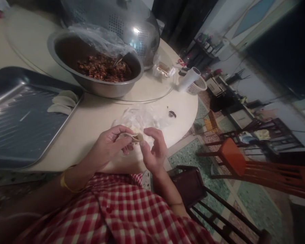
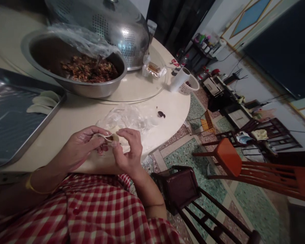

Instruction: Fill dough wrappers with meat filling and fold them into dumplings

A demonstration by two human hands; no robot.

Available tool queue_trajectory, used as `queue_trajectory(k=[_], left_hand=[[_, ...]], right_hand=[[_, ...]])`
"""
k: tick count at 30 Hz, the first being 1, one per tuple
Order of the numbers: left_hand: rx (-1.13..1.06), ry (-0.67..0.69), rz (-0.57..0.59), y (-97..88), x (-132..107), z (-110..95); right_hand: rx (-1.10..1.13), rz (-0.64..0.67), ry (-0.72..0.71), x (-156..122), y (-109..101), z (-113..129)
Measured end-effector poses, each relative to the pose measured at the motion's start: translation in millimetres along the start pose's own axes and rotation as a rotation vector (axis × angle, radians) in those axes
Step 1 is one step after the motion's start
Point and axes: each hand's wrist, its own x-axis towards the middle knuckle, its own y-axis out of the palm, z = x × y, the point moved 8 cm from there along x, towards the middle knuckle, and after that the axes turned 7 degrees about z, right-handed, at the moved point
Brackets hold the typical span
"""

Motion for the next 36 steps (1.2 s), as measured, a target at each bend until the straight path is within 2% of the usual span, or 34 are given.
queue_trajectory(k=[2, 5, 8, 12, 17, 23, 29, 32, 36], left_hand=[[0.038, 0.017, 0.006, -2.3, 1, 1], [0.121, 0.041, 0.025, -3.5, 2, 1], [0.188, 0.077, 0.031, -1.8, 2, -3], [0.213, 0.084, 0.061, 5.2, 2, -7], [0.231, 0.075, 0.072, 6.2, 4, -9], [0.237, 0.042, 0.033, 4.3, 4, -10], [0.291, 0.111, -0.026, 4.1, 1, -19], [0.362, 0.161, -0.055, 0.4, -3, -20], [0.346, 0.163, -0.075, -5.0, -4, -17]], right_hand=[[0.038, 0.001, 0.109, 2, -3, -11], [0.115, 0.097, 0.246, 8, -1, -24], [0.152, 0.201, 0.327, 13, 5, -32], [0.173, 0.263, 0.382, 15, 11, -37], [0.160, 0.267, 0.279, 17, 12, -27], [-0.065, 0.258, 0.065, 17, 8, -3], [-0.181, 0.245, -0.058, 15, 9, 12], [-0.154, 0.215, -0.074, 15, 5, 14], [-0.108, 0.124, 0.025, 15, -9, 4]])
